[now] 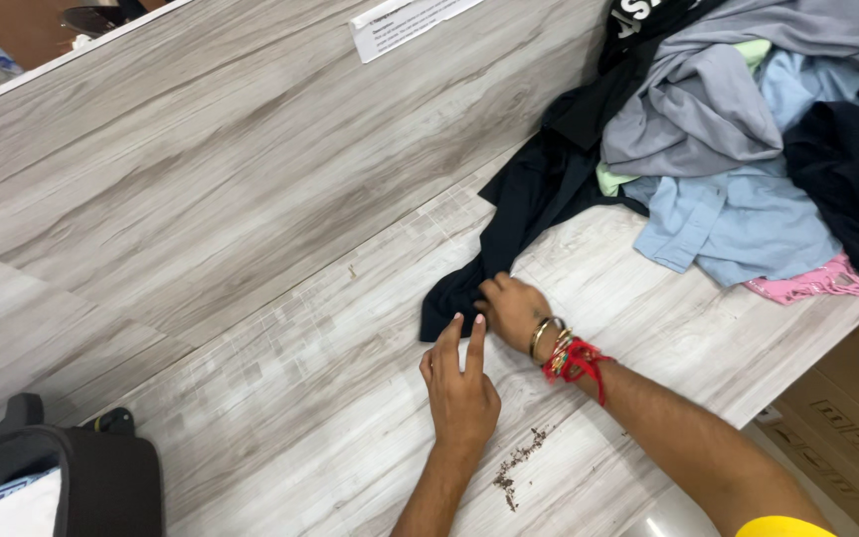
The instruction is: The person folds a black t-shirt and a pair of grey shorts and places them inside a suitcase.
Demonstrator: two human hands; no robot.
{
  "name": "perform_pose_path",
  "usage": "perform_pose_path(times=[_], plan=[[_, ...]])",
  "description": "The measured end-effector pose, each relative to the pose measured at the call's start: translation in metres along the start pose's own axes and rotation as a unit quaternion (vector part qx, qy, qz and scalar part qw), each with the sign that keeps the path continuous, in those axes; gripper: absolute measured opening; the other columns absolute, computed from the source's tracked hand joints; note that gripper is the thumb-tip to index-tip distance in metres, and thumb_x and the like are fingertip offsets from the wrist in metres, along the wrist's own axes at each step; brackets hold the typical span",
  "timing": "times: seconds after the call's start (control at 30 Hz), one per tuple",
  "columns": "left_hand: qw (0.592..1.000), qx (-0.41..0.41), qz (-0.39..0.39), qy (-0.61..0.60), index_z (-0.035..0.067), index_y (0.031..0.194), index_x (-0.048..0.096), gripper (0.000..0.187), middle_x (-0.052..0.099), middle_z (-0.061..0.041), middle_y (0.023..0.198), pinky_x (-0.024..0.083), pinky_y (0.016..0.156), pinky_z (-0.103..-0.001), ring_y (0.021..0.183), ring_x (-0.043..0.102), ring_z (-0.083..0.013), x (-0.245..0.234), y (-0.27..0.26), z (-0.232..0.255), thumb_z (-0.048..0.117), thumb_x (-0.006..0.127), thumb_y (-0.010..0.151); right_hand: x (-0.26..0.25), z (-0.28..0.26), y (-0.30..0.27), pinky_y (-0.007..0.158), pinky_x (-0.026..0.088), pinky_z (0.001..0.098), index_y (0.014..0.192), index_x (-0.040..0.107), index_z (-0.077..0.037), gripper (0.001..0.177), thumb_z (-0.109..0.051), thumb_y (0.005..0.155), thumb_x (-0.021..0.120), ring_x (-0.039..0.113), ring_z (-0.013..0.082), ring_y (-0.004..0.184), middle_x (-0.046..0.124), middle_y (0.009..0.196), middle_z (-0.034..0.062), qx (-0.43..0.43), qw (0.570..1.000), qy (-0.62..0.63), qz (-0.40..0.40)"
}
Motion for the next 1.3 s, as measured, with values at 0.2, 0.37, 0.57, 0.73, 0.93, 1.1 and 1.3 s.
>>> perform_pose_path(times=[0.2,0.37,0.57,0.73,0.93,1.1,1.3], plan=[[0.993,-0.117,-0.028,0.020,0.004,0.137,0.057,0.059,0.063,-0.020,0.129,0.044,0.101,-0.047,0.118,0.061,-0.0368,-0.075,-0.011,-0.055,-0.003,0.059,0.078,0.053,-0.216,-0.112,0.079,0.055,0.0417,0.101,0.070,-0.007,0.023,-0.020,0.083,0.070,0.070,0.0305,0.094,0.073,0.101,0.0127,-0.354,0.887,0.280,-0.094],[0.954,-0.181,-0.198,0.136,0.014,0.151,0.046,0.074,0.043,-0.027,0.149,0.037,0.100,-0.060,0.131,0.043,-0.0466,-0.068,-0.041,-0.100,0.034,0.072,0.085,0.057,-0.312,-0.205,0.086,0.055,0.0421,0.102,0.073,-0.010,0.029,-0.020,0.076,0.072,0.071,0.0314,0.096,0.074,0.100,0.0113,-0.473,0.797,0.309,-0.214],[0.965,-0.171,-0.150,0.132,0.025,0.146,0.054,0.065,0.044,-0.024,0.146,0.034,0.106,-0.057,0.133,0.041,-0.0413,-0.086,-0.093,-0.121,0.046,0.071,0.087,0.011,-0.286,-0.199,0.086,0.059,0.0352,0.127,0.068,-0.007,0.034,-0.019,0.095,0.068,0.074,0.0236,0.097,0.074,0.107,0.0102,-0.448,0.601,0.468,-0.467],[0.973,-0.145,-0.120,0.136,0.019,0.142,0.057,0.061,0.046,-0.024,0.146,0.032,0.105,-0.055,0.135,0.042,-0.0398,-0.088,-0.101,-0.124,0.045,0.070,0.088,-0.038,-0.182,-0.057,0.080,0.058,0.0333,0.118,0.072,-0.010,0.046,-0.015,0.073,0.083,0.066,0.0225,0.100,0.068,0.112,0.0091,-0.290,0.905,0.278,-0.144],[0.987,-0.060,-0.101,0.111,0.012,0.146,0.052,0.073,0.049,-0.021,0.145,0.032,0.105,-0.056,0.133,0.045,-0.0381,-0.086,-0.084,-0.142,0.046,0.073,0.085,-0.014,-0.104,-0.028,0.086,0.052,0.0419,0.114,0.075,-0.019,0.045,-0.032,0.072,0.082,0.060,0.0209,0.109,0.070,0.113,0.0029,-0.217,0.971,-0.067,-0.074],[0.971,0.025,-0.107,0.215,0.011,0.143,0.053,0.073,0.054,-0.019,0.143,0.038,0.100,-0.054,0.129,0.051,-0.0338,-0.093,-0.024,-0.163,0.033,0.077,0.077,-0.015,-0.080,-0.022,0.068,0.050,0.0327,0.101,0.076,-0.012,0.022,-0.027,0.085,0.079,0.068,0.0209,0.077,0.075,0.087,0.0068,-0.029,0.980,0.111,-0.161],[0.960,-0.199,-0.020,-0.196,0.003,0.137,0.056,0.058,0.067,-0.015,0.110,0.057,0.077,-0.033,0.095,0.071,-0.0262,-0.111,-0.027,-0.078,0.027,0.078,0.088,-0.013,-0.129,-0.041,0.057,0.045,0.0273,0.098,0.074,0.000,0.033,-0.033,0.096,0.072,0.060,0.0143,0.068,0.068,0.080,0.0078,0.126,0.752,0.579,-0.288]])
Point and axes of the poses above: each hand's wrist, its own y-axis towards the middle knuckle, its own x-axis out of the palm, z = x × y, the point moved 10 cm from there along y, towards the middle knuckle
